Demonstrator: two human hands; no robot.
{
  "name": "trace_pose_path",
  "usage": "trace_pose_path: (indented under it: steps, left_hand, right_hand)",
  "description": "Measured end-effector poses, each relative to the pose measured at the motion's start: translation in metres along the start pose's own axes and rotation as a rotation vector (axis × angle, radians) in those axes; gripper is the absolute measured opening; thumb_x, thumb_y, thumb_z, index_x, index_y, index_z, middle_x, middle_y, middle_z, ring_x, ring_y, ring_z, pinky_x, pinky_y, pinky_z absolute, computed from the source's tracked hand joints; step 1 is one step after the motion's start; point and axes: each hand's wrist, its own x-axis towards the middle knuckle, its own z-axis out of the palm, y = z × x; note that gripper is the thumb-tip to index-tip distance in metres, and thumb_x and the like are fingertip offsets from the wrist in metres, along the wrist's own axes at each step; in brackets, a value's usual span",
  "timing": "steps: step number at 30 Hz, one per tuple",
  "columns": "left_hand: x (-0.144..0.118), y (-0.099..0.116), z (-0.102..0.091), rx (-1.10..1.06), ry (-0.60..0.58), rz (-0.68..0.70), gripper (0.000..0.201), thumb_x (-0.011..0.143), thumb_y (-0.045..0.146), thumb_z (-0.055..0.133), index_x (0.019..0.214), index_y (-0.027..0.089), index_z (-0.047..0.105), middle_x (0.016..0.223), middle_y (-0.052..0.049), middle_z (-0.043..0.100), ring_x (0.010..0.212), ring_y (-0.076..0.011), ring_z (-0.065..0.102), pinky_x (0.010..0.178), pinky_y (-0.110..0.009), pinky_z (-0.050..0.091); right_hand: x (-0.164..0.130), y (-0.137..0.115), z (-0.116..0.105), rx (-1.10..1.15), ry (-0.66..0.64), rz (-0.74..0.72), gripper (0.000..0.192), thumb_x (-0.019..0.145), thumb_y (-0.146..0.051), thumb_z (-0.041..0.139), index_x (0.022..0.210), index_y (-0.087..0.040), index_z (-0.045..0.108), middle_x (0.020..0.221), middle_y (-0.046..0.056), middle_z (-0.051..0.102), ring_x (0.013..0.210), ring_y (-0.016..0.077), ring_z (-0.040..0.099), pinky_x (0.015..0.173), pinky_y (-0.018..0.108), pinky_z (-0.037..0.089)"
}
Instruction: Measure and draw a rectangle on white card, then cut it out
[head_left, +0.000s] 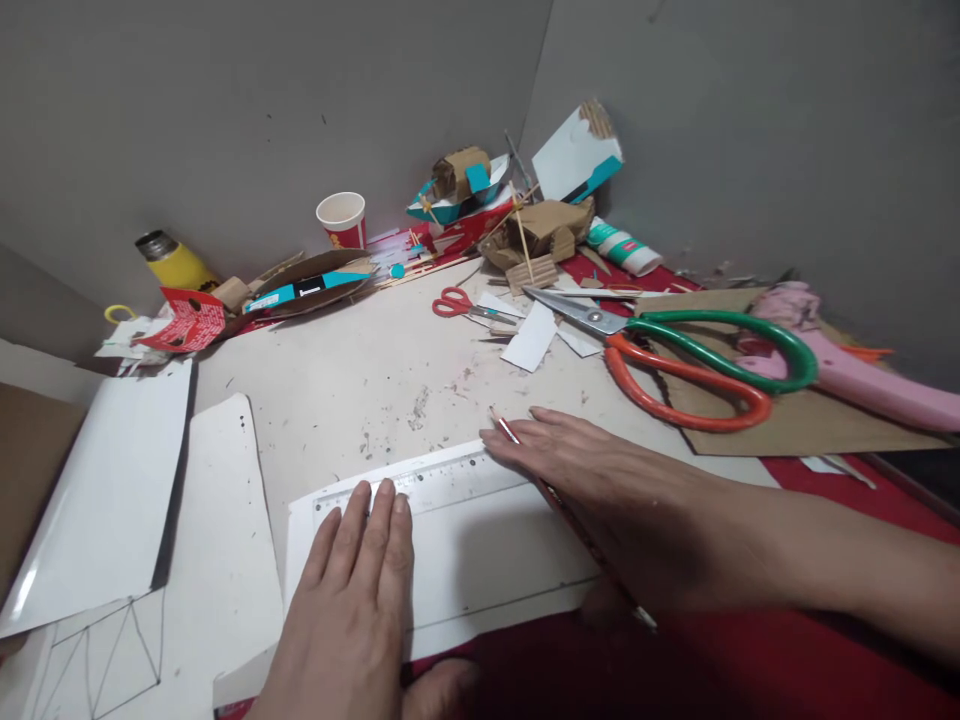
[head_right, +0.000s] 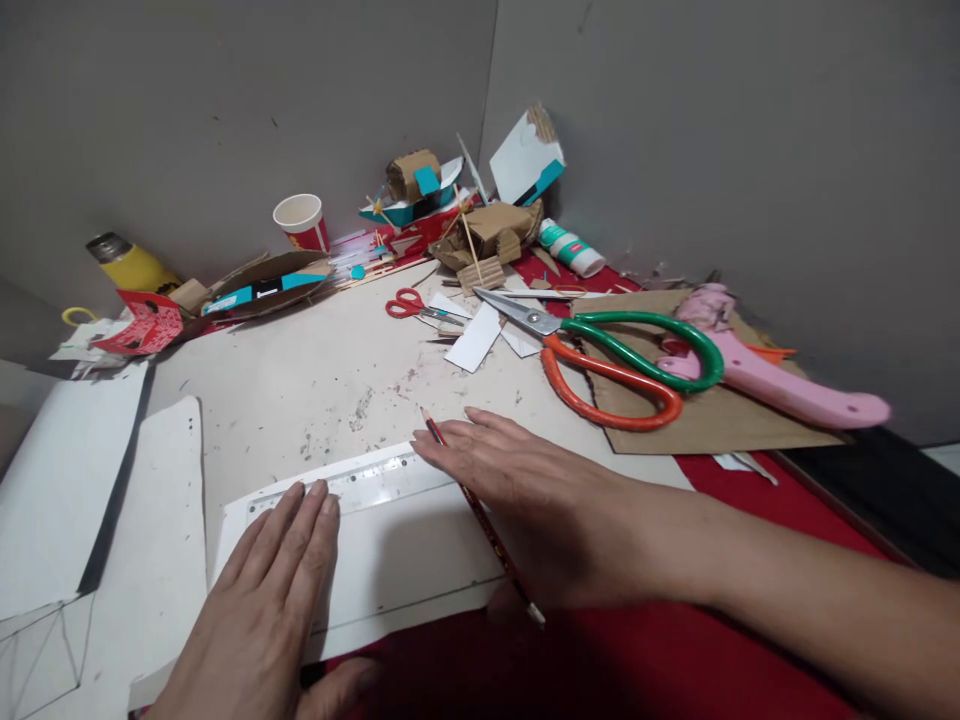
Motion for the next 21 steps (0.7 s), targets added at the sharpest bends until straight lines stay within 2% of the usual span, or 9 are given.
trace_pose_path:
  steps: [15, 18, 21]
  left_hand:
    - [-0.002, -0.007, 0.002, -0.026, -0.039, 0.027, 0.099, 0.077, 0.073, 0.052, 0.141, -0.001, 0.04, 0.146, -0.023, 0.048, 0.136, -0.0397, 0.04, 0.102, -0.046, 0.036]
    - [-0.004, -0.01, 0.005, -0.018, -0.037, 0.044, 0.099, 0.077, 0.073, 0.052, 0.146, 0.004, 0.036, 0.147, -0.021, 0.047, 0.137, -0.039, 0.038, 0.104, -0.046, 0.033]
    - [-0.007, -0.014, 0.014, 0.0, -0.032, 0.075, 0.1, 0.077, 0.075, 0.051, 0.149, 0.009, 0.033, 0.147, -0.021, 0.047, 0.138, -0.04, 0.035, 0.103, -0.047, 0.031]
  right_hand:
    - [-0.001, 0.0, -0.002, 0.065, 0.023, -0.026, 0.128, 0.063, -0.041, 0.088, 0.158, -0.025, 0.003, 0.158, 0.018, 0.03, 0.145, 0.0392, 0.027, 0.118, 0.062, 0.024]
    - [-0.002, 0.001, -0.009, 0.077, 0.006, -0.022, 0.125, 0.065, -0.046, 0.085, 0.158, -0.025, 0.003, 0.159, 0.018, 0.029, 0.145, 0.0389, 0.026, 0.116, 0.063, 0.024]
    - [-0.004, 0.002, -0.021, 0.121, 0.099, 0.001, 0.114, 0.07, -0.051, 0.08, 0.157, -0.026, 0.011, 0.158, 0.015, 0.032, 0.145, 0.0369, 0.029, 0.115, 0.059, 0.03]
